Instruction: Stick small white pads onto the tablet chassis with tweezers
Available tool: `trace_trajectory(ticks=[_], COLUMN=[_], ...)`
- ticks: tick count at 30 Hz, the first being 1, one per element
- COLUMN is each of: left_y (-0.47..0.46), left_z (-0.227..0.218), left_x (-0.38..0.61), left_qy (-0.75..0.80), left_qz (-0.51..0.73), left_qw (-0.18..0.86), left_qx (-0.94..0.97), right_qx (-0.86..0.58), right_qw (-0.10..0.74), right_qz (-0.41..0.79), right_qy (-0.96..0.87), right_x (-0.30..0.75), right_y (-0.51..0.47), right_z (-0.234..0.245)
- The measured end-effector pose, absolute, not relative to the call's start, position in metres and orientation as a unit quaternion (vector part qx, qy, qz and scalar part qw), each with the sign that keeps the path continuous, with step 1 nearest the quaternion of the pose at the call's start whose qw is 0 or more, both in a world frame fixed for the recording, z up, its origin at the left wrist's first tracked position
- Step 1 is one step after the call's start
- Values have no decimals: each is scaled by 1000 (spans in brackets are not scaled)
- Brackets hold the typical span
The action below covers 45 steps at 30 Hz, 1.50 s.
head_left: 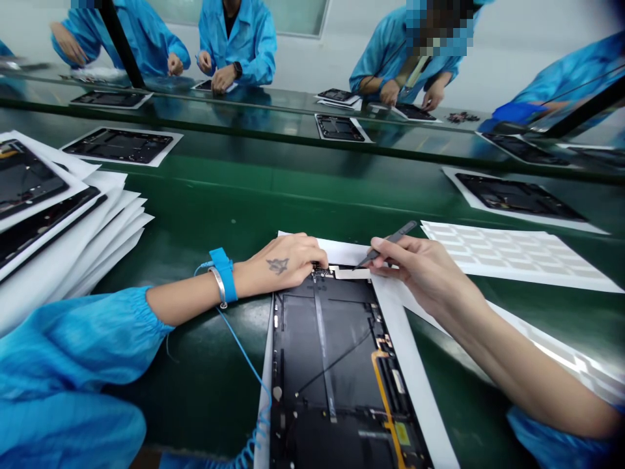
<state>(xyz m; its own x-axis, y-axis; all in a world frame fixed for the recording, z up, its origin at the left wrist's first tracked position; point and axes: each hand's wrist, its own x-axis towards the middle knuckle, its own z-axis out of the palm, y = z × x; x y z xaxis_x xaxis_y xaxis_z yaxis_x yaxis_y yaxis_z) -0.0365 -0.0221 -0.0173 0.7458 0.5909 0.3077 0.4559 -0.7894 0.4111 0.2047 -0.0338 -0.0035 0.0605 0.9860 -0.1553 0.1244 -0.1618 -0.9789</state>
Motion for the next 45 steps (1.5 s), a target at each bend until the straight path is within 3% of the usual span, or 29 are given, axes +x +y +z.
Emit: trace_trajectory(ticks=[28,45], left_y=[-22,-26], left_z=[-19,-19], left_x=[-37,-36], left_qy=[278,258], left_qz=[224,200], left_qw=[142,72], left_qx=[923,943], right_qx=[-586,-584], right_qw=[434,442], right_qz=[488,501], right_qy=[-480,-461], right_x=[204,204], right_y=[-34,-34], right_z=[-3,-2])
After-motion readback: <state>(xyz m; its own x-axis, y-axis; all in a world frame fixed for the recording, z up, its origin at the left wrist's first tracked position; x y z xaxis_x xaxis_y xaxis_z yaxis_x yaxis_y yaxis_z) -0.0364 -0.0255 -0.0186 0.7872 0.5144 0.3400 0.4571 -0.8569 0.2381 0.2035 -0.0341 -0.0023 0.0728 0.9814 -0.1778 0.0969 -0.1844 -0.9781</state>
